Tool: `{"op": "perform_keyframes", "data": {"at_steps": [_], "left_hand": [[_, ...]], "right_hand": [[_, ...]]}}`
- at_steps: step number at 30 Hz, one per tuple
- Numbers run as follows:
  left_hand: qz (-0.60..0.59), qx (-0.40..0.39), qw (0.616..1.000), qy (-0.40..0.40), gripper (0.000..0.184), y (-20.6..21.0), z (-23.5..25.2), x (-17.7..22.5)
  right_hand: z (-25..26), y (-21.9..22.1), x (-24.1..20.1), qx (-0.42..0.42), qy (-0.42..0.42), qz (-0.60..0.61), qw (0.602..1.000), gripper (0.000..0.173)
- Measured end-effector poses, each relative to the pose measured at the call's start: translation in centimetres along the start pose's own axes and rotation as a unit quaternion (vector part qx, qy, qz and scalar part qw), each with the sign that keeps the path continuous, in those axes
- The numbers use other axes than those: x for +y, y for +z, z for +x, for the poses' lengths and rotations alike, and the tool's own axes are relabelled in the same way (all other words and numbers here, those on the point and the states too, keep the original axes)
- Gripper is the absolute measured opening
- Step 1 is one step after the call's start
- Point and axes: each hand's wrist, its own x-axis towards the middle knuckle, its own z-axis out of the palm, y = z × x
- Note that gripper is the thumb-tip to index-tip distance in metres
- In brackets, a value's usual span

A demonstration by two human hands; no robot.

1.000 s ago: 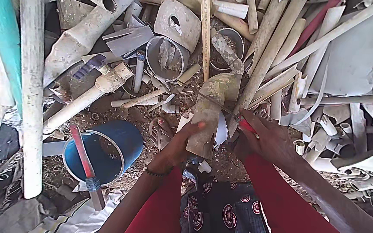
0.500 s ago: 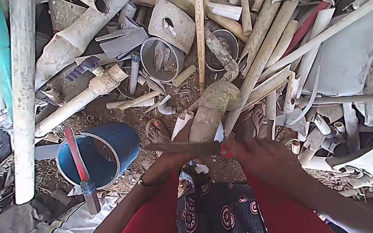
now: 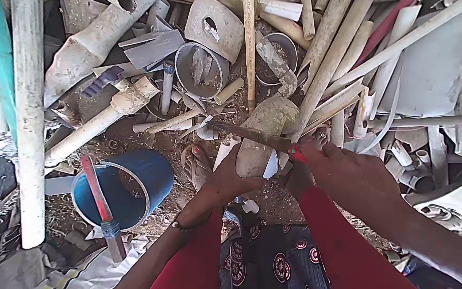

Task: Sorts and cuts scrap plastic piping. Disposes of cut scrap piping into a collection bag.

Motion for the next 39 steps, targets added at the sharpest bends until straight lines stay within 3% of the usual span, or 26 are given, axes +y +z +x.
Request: {"op": "perform_keyframes", "data": {"at_steps": [5,7,11,16,19,21,25,29,34,37,39], "left_hand": [[0.038,0.034,0.997,0.062,0.083,0.6,0.0,-0.8],[0.051,0.047,0.996,0.053,0.083,0.3,0.3,-0.8],[0.093,0.038,0.995,-0.011,0.101,-0.1,0.4,0.3],[0.101,0.056,0.993,0.039,0.089,0.2,0.4,-0.4],[0.103,0.041,0.994,0.020,0.099,0.1,0.3,-0.6],[0.062,0.036,0.997,0.011,0.097,-0.1,0.3,-0.3],[-0.069,0.016,0.996,0.046,0.088,-0.1,0.3,-0.6],[-0.044,-0.003,0.999,-0.003,0.094,-0.1,0.7,-0.8],[-0.213,-0.015,0.977,0.002,0.058,0.3,0.4,-0.1],[-0.209,-0.032,0.977,-0.024,0.071,0.1,0.8,-1.0],[-0.233,-0.041,0.971,-0.036,0.069,0.0,0.5,-0.9]], "right_hand": [[-1.3,0.7,-1.5,0.010,-0.060,-0.009,0.998,0.038],[-0.5,0.9,-1.6,0.012,-0.041,-0.008,0.999,0.038],[1.4,0.6,0.6,-0.026,0.023,-0.003,0.999,0.033],[-0.7,0.4,-0.9,0.023,-0.030,-0.004,0.999,0.034],[-0.5,2.3,0.5,0.014,0.011,0.032,0.999,0.027],[0.1,2.1,1.2,0.002,0.028,0.043,0.999,0.030],[-1.2,3.2,-1.0,0.057,-0.047,0.049,0.996,0.027],[-0.1,3.7,1.1,-0.003,0.040,0.091,0.995,0.020],[-1.2,3.8,-0.9,0.054,-0.033,0.107,0.992,0.024],[-0.4,4.8,0.8,-0.004,0.045,0.148,0.988,0.021],[-0.3,4.1,0.6,-0.002,0.045,0.137,0.990,0.019]]}}
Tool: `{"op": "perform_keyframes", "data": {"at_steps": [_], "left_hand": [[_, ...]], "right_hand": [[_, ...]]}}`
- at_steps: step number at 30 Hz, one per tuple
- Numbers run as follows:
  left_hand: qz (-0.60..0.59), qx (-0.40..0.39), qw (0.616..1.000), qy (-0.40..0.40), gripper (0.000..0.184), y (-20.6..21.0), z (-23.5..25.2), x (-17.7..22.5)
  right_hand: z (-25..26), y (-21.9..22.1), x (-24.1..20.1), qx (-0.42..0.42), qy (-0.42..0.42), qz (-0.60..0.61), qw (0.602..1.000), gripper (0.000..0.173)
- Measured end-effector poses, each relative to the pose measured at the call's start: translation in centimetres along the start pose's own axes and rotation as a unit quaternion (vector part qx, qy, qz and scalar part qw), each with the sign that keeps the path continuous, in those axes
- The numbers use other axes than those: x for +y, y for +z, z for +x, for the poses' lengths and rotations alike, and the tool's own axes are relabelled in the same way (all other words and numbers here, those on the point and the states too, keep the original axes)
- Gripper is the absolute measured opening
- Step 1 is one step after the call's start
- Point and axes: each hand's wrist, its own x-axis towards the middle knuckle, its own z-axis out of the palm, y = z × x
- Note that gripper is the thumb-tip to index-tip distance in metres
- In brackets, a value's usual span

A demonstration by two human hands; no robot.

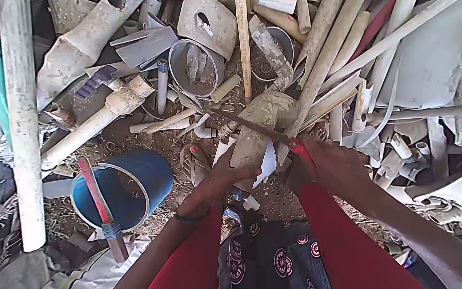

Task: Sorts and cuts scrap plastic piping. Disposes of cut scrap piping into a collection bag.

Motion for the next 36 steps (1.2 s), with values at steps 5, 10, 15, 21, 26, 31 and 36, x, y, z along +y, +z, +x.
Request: {"op": "perform_keyframes", "data": {"at_steps": [5,10,15,21,26,31,36], "left_hand": [[-0.024,-0.037,0.999,-0.008,0.068,-0.2,-0.3,-0.3],[-0.089,-0.107,0.990,-0.014,0.085,-0.9,-0.3,-0.7],[-0.227,-0.117,0.966,-0.049,0.056,-1.6,1.0,-1.5],[-0.295,-0.176,0.939,-0.008,0.061,-1.5,1.7,-1.5],[0.222,0.105,0.952,0.181,0.091,-0.7,-0.9,0.0],[0.452,0.261,0.815,0.251,0.095,-0.8,-1.1,1.6],[0.406,0.212,0.878,0.139,0.096,-1.7,1.1,0.9]], "right_hand": [[-0.7,0.2,-1.0,0.020,-0.059,0.006,0.998,0.020],[0.2,-0.6,1.7,0.048,-0.024,0.054,0.997,0.032],[1.2,-1.5,0.9,0.094,0.074,0.305,0.945,0.043],[3.3,-1.7,0.2,0.160,0.190,0.476,0.844,0.038],[2.8,-1.2,0.1,0.192,0.174,0.472,0.843,0.037],[1.5,-0.8,-0.4,0.169,0.158,0.455,0.860,0.049],[1.5,0.5,-1.3,0.107,0.080,0.347,0.928,0.046]]}}
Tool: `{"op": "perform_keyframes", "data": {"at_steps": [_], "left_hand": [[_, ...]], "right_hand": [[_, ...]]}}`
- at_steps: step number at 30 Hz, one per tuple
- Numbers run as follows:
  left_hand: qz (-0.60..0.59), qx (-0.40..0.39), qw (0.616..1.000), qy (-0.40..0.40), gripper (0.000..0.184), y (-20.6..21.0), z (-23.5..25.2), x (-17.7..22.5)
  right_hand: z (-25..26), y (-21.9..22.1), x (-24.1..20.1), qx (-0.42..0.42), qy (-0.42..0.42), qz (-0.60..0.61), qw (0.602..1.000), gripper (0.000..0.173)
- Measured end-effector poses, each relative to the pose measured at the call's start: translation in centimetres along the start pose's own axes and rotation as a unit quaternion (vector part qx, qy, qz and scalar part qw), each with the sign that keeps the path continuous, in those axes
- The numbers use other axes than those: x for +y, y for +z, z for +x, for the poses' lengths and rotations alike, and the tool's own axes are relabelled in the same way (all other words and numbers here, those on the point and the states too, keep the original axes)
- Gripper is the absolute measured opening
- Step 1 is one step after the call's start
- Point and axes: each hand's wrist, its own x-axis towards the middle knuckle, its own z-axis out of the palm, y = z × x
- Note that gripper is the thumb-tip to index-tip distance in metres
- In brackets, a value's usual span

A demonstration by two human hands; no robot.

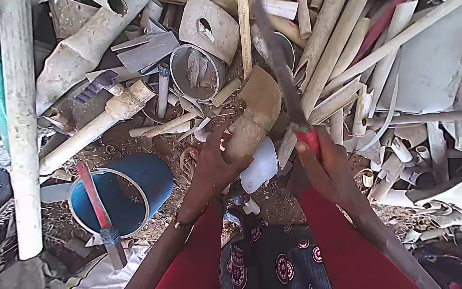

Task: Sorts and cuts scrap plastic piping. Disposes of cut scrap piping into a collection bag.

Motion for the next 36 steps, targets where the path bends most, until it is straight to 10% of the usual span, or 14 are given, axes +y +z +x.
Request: {"op": "perform_keyframes", "data": {"at_steps": [5,14,19,27,36], "left_hand": [[-0.020,-0.154,0.985,-0.073,0.090,0.7,0.3,0.3],[-0.415,-0.147,0.892,-0.105,0.057,1.7,-1.0,-0.5],[-0.355,-0.148,0.915,-0.126,0.076,1.1,-0.3,0.2],[-0.028,-0.075,0.996,-0.035,0.099,1.1,-0.8,0.1],[-0.025,-0.074,0.996,-0.041,0.099,0.9,-0.9,0.6]], "right_hand": [[-0.2,1.1,-0.4,-0.044,-0.054,-0.100,0.993,0.047],[-2.1,1.0,-1.7,-0.082,-0.244,-0.412,0.874,0.036],[1.3,-1.6,0.0,-0.115,-0.070,-0.417,0.899,0.026],[-1.0,0.8,0.4,-0.112,-0.152,-0.380,0.905,0.025],[-1.1,2.3,-0.3,-0.115,-0.162,-0.396,0.896,0.029]]}}
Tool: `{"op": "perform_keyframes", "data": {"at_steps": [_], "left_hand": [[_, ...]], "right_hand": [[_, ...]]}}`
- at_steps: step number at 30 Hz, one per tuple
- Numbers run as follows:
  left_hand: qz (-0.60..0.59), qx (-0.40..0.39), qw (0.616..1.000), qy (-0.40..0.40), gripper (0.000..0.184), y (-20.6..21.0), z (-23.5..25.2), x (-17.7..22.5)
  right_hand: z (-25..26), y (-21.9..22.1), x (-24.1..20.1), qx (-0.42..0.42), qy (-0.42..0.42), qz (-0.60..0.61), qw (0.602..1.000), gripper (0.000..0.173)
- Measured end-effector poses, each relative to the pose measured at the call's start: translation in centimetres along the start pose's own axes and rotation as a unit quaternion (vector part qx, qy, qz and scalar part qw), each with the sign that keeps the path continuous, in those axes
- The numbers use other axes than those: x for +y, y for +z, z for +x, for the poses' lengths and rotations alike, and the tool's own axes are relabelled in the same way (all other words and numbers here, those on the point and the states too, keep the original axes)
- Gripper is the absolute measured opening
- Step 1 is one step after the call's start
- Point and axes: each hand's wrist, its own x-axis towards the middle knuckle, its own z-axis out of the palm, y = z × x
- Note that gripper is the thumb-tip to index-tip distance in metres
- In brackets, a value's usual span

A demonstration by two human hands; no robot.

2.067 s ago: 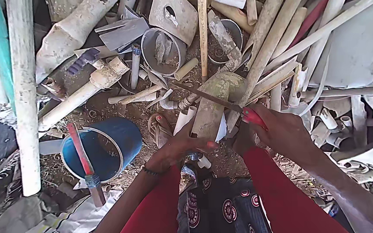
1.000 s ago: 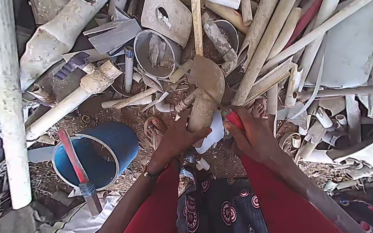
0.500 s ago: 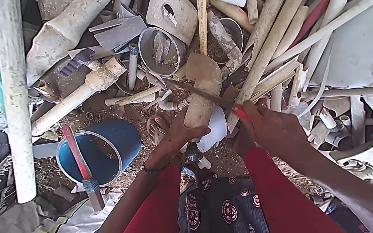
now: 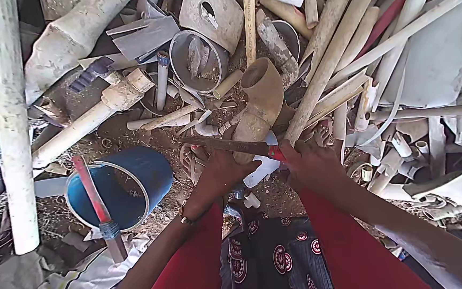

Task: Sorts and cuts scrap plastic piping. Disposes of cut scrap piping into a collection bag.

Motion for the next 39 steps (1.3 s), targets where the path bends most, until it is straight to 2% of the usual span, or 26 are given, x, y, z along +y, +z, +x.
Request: {"op": "perform_keyframes", "data": {"at_steps": [3,6,9,11,15,17,20,23,25,27,28,30,32,36,39], "left_hand": [[0.013,0.011,1.000,-0.013,0.101,0.0,0.5,0.5],[-0.032,0.005,0.999,-0.029,0.102,-0.4,0.6,1.5],[-0.043,0.000,0.999,-0.032,0.100,-0.5,0.3,1.1],[-0.038,0.005,0.999,-0.029,0.091,-0.4,0.3,1.0],[-0.066,-0.004,0.997,-0.026,0.100,-0.5,0.4,0.5],[-0.088,-0.010,0.996,-0.024,0.097,-0.8,0.6,0.4],[-0.093,-0.010,0.996,-0.010,0.083,-0.9,0.7,-0.3],[-0.126,-0.025,0.992,-0.021,0.089,-0.8,0.6,-0.4],[-0.144,-0.024,0.989,-0.026,0.086,-0.9,0.6,-0.4],[-0.155,-0.017,0.987,-0.025,0.073,-0.8,0.7,-0.7],[-0.161,-0.014,0.987,-0.021,0.072,-0.6,0.8,-0.9],[-0.178,-0.022,0.983,-0.025,0.084,-0.4,0.9,-1.2],[-0.187,-0.020,0.982,-0.030,0.087,-0.5,0.9,-1.1],[-0.187,-0.010,0.982,-0.032,0.073,-0.4,0.8,-1.1],[-0.204,-0.028,0.977,-0.050,0.091,-0.6,0.9,-1.2]], "right_hand": [[1.3,0.5,1.0,-0.010,0.051,-0.001,0.999,0.025],[3.2,0.2,2.7,-0.009,0.116,0.020,0.993,0.026],[2.2,-0.5,1.1,0.002,0.090,0.015,0.996,0.023],[1.4,0.1,0.5,0.037,0.050,0.008,0.998,0.023],[2.6,0.3,1.8,-0.020,0.121,0.020,0.992,0.025],[2.5,0.0,0.8,0.004,0.102,0.034,0.994,0.022],[1.5,1.0,-0.5,0.045,0.052,0.061,0.996,0.020],[2.4,1.1,1.2,0.002,0.112,0.046,0.993,0.022],[2.2,0.7,0.7,0.003,0.098,0.054,0.994,0.023],[1.3,0.9,-0.3,0.036,0.060,0.072,0.995,0.020],[1.2,1.1,-0.2,0.030,0.061,0.078,0.995,0.020],[1.7,1.3,1.0,-0.001,0.103,0.071,0.992,0.020],[2.2,1.2,1.4,0.000,0.115,0.056,0.992,0.020],[0.6,1.5,0.0,0.032,0.072,0.084,0.993,0.017],[1.7,1.4,2.2,0.001,0.120,0.068,0.990,0.023]]}}
